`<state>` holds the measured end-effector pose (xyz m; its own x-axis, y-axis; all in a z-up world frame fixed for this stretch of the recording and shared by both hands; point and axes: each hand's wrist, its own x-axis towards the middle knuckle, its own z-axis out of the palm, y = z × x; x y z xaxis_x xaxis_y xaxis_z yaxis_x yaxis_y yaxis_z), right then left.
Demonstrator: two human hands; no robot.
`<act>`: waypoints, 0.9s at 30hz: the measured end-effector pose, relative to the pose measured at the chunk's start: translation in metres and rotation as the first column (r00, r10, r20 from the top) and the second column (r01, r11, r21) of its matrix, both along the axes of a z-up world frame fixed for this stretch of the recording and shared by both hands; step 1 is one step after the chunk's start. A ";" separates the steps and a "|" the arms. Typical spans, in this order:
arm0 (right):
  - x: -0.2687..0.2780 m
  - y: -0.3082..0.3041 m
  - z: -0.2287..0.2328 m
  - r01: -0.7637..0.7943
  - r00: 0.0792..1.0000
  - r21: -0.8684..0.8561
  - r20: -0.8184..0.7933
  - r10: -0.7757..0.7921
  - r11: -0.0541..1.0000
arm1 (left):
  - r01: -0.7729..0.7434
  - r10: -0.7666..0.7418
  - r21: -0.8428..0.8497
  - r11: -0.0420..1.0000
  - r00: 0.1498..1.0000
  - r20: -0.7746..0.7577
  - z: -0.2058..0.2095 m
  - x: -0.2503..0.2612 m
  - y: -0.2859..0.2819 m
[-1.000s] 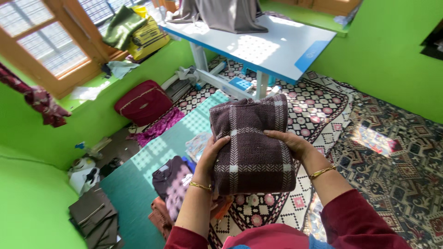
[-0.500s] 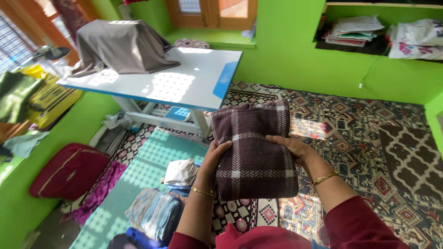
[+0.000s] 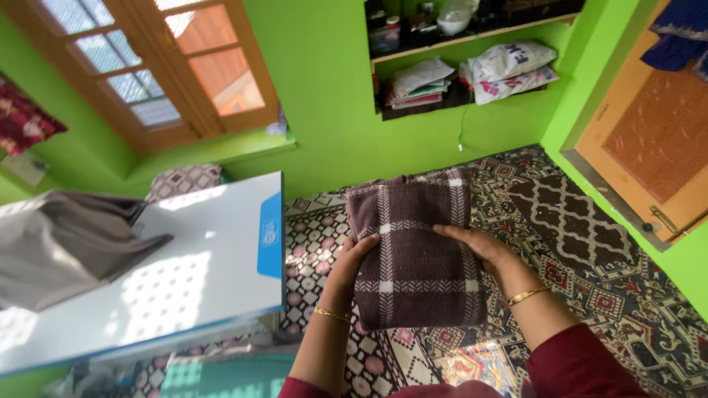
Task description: The person folds several garments including a brown shirt, a dark blue shirt, a white shirt, and a plaid towel, then places each folded item onto a wall-mounted shelf. The person also picks up and stacks a dark sweater and a blue garment before folding a brown garment.
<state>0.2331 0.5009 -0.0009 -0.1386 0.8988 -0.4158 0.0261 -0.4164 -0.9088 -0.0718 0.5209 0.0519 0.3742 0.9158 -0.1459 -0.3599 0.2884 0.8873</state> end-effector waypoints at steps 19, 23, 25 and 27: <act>0.242 0.124 0.010 0.459 0.889 -0.068 0.028 -0.458 0.886 | 0.294 -0.293 -0.028 0.955 0.956 0.017 -0.028 0.284 0.228; 0.321 0.158 0.033 0.463 0.886 -0.014 0.014 -0.463 0.886 | 0.275 -0.275 -0.009 0.961 0.961 -0.010 -0.017 0.371 0.268; 0.357 0.175 0.042 0.463 0.885 0.003 -0.051 -0.463 0.886 | 0.267 -0.267 0.008 0.964 0.964 -0.003 -0.017 0.407 0.281; 0.387 0.191 0.050 0.449 0.884 0.005 -0.149 -0.443 0.894 | 0.283 -0.283 0.036 0.959 0.959 0.017 -0.014 0.440 0.295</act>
